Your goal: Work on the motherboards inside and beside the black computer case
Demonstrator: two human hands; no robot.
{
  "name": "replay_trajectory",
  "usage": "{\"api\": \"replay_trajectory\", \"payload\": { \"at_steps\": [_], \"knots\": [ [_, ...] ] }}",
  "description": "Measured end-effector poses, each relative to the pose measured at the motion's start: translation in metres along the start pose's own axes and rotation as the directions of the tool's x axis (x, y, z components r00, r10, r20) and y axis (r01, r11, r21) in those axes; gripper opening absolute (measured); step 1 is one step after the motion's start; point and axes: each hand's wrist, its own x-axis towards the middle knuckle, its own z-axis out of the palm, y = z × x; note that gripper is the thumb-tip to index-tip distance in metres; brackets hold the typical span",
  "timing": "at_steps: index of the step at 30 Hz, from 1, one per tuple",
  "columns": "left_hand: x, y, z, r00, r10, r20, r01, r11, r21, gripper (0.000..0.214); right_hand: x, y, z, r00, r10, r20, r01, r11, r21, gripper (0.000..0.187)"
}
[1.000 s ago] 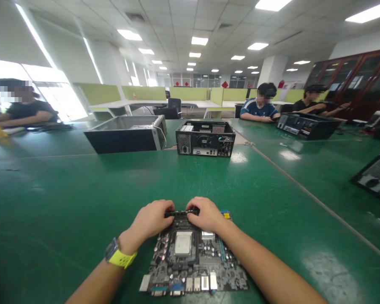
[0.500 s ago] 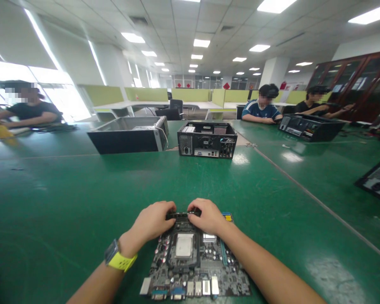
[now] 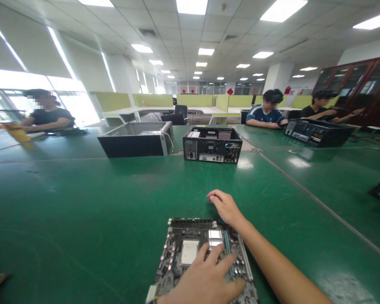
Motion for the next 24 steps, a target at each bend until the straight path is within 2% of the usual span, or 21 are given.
{"api": "replay_trajectory", "payload": {
  "at_steps": [4, 6, 12, 15, 17, 19, 24],
  "knots": [
    [0.007, 0.002, 0.003, 0.987, -0.154, 0.053, 0.160, 0.981, -0.114, 0.032, 0.004, 0.006, -0.008, 0.999, 0.026, -0.032, -0.025, 1.000, 0.018, 0.025],
    [0.008, 0.002, 0.002, 0.982, -0.183, 0.047, 0.187, 0.974, -0.129, 0.032, 0.005, 0.009, -0.010, 0.998, 0.040, -0.037, -0.039, 0.999, 0.027, 0.026],
    [0.006, -0.003, 0.001, 0.983, -0.153, 0.098, 0.165, 0.979, -0.123, 0.037, 0.008, 0.019, -0.011, 0.995, 0.083, -0.052, -0.080, 0.995, 0.054, 0.028],
    [0.000, -0.014, 0.001, 0.986, -0.125, 0.113, 0.133, 0.988, -0.072, 0.036, 0.009, 0.021, -0.011, 0.994, 0.088, -0.061, -0.084, 0.995, 0.053, 0.028],
    [-0.008, -0.029, -0.002, 0.991, -0.108, 0.075, 0.110, 0.994, -0.023, 0.043, 0.009, 0.021, -0.013, 0.993, 0.093, -0.067, -0.090, 0.995, 0.051, 0.028],
    [-0.022, -0.051, -0.010, 0.990, -0.140, 0.017, 0.140, 0.990, 0.021, 0.054, 0.009, 0.020, -0.016, 0.993, 0.097, -0.074, -0.094, 0.994, 0.047, 0.028],
    [-0.078, -0.136, -0.047, 0.947, -0.322, -0.017, 0.322, 0.942, 0.094, 0.056, 0.014, 0.022, -0.031, 0.986, 0.074, -0.150, -0.078, 0.997, -0.020, 0.031]
  ]
}}
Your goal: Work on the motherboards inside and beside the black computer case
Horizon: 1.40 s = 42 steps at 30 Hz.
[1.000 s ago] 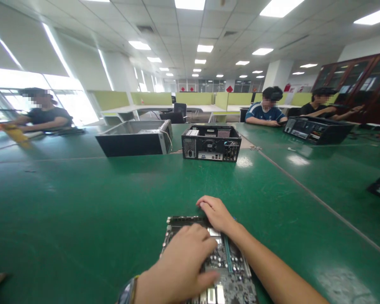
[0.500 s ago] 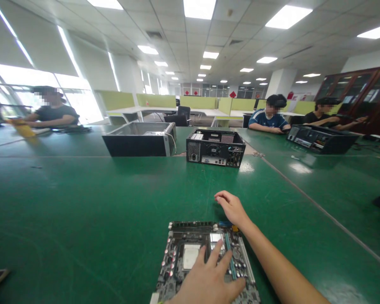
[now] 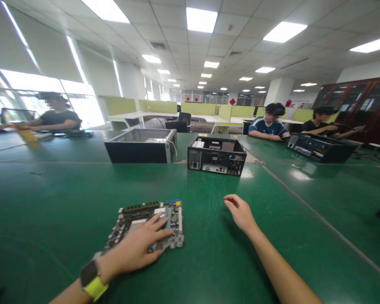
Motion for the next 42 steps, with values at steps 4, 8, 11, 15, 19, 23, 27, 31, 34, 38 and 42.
{"api": "replay_trajectory", "payload": {
  "at_steps": [4, 8, 11, 15, 19, 23, 27, 31, 34, 38, 42],
  "knots": [
    [-0.037, -0.101, -0.025, 0.996, -0.085, 0.006, 0.085, 0.996, 0.027, 0.052, 0.039, 0.000, -0.013, 0.994, -0.085, -0.069, 0.059, 0.948, -0.313, 0.034],
    [-0.076, -0.196, -0.037, 0.978, -0.206, -0.009, 0.206, 0.976, 0.065, 0.048, 0.112, -0.014, -0.025, 0.989, -0.143, -0.038, 0.096, 0.818, -0.568, 0.038],
    [-0.097, -0.244, -0.033, 0.948, -0.299, -0.103, 0.312, 0.940, 0.139, 0.043, 0.169, -0.028, -0.027, 0.990, -0.141, -0.029, 0.085, 0.734, -0.674, 0.049],
    [-0.112, -0.264, -0.021, 0.857, -0.357, -0.371, 0.465, 0.846, 0.262, 0.041, 0.228, -0.041, -0.013, 0.993, -0.116, 0.008, 0.079, 0.626, -0.776, 0.058],
    [-0.115, -0.259, -0.015, 0.788, -0.395, -0.472, 0.565, 0.769, 0.299, 0.045, 0.268, -0.042, 0.010, 0.994, -0.073, 0.083, 0.110, 0.570, -0.814, 0.060],
    [-0.109, -0.259, -0.014, 0.707, -0.490, -0.510, 0.673, 0.687, 0.273, 0.052, 0.295, -0.037, 0.018, 0.989, -0.020, 0.143, 0.130, 0.551, -0.825, 0.054],
    [-0.100, -0.260, -0.013, 0.654, -0.553, -0.517, 0.730, 0.641, 0.237, 0.053, 0.301, -0.037, 0.011, 0.988, -0.010, 0.155, 0.137, 0.531, -0.836, 0.047],
    [-0.080, -0.242, -0.018, 0.596, -0.581, -0.554, 0.783, 0.575, 0.240, 0.052, 0.280, -0.044, 0.007, 0.979, -0.036, 0.201, 0.190, 0.517, -0.834, 0.044],
    [-0.047, -0.206, -0.029, 0.651, -0.497, -0.574, 0.714, 0.658, 0.239, 0.050, 0.246, -0.052, 0.005, 0.968, -0.069, 0.240, 0.242, 0.508, -0.826, 0.044],
    [0.021, -0.127, -0.056, 0.817, -0.208, -0.538, 0.371, 0.904, 0.213, 0.052, 0.190, -0.070, -0.005, 0.944, -0.119, 0.306, 0.323, 0.511, -0.797, 0.041],
    [0.092, -0.039, -0.098, 0.868, 0.094, -0.487, 0.028, 0.971, 0.237, 0.052, 0.134, -0.107, -0.030, 0.801, -0.112, 0.587, 0.492, 0.682, -0.541, 0.038]
  ]
}}
